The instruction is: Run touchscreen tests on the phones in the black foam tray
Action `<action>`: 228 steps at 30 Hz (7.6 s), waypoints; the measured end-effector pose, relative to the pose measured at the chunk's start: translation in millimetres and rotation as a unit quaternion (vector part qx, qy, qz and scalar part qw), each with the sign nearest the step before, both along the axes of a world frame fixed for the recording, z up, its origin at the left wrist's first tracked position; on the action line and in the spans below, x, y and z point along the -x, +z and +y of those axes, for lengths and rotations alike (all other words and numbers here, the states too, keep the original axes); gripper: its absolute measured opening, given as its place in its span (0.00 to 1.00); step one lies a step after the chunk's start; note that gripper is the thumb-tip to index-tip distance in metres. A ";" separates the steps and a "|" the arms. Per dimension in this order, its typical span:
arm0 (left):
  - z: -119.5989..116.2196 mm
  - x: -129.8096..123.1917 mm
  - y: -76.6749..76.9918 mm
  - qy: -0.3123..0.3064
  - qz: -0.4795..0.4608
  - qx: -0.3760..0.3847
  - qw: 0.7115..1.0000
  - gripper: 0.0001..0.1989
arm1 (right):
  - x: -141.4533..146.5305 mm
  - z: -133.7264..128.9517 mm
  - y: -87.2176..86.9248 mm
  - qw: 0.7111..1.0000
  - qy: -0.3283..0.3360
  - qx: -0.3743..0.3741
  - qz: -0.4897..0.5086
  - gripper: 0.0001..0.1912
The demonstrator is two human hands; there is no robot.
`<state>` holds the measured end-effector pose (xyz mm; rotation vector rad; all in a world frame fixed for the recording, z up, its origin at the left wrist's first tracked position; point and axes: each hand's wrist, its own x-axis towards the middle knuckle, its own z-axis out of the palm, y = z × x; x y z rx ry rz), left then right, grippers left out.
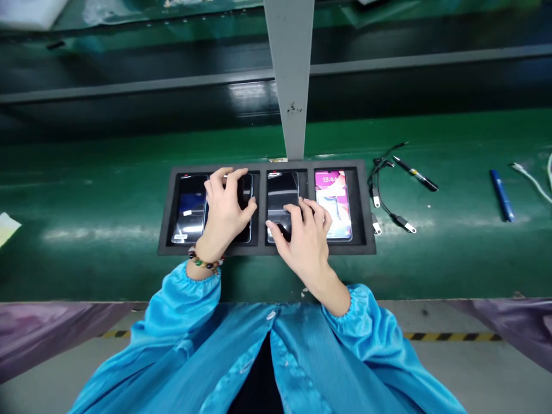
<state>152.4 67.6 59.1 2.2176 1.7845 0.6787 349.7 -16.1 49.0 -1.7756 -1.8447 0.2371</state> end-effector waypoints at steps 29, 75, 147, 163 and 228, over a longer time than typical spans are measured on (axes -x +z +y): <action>-26.7 126.9 -0.1 0.065 -0.002 -0.050 0.997 0.23 | -43.2 7.0 8.2 0.982 0.185 -0.023 0.004 0.21; -37.8 167.8 -4.3 0.122 -0.096 -0.013 0.988 0.19 | -119.4 11.0 -7.0 0.992 -0.069 -0.072 0.082 0.25; -32.0 86.4 1.7 -0.101 -0.006 -0.013 0.995 0.29 | -124.0 -2.7 -3.7 0.988 -0.037 -0.083 0.125 0.17; -35.2 86.0 2.2 -0.088 -0.008 -0.027 0.996 0.17 | -123.0 -2.6 -2.9 0.988 -0.049 -0.071 0.129 0.18; -26.2 88.3 1.3 -0.153 -0.007 0.023 0.988 0.36 | -123.6 -1.7 -3.9 0.988 -0.052 -0.069 0.130 0.18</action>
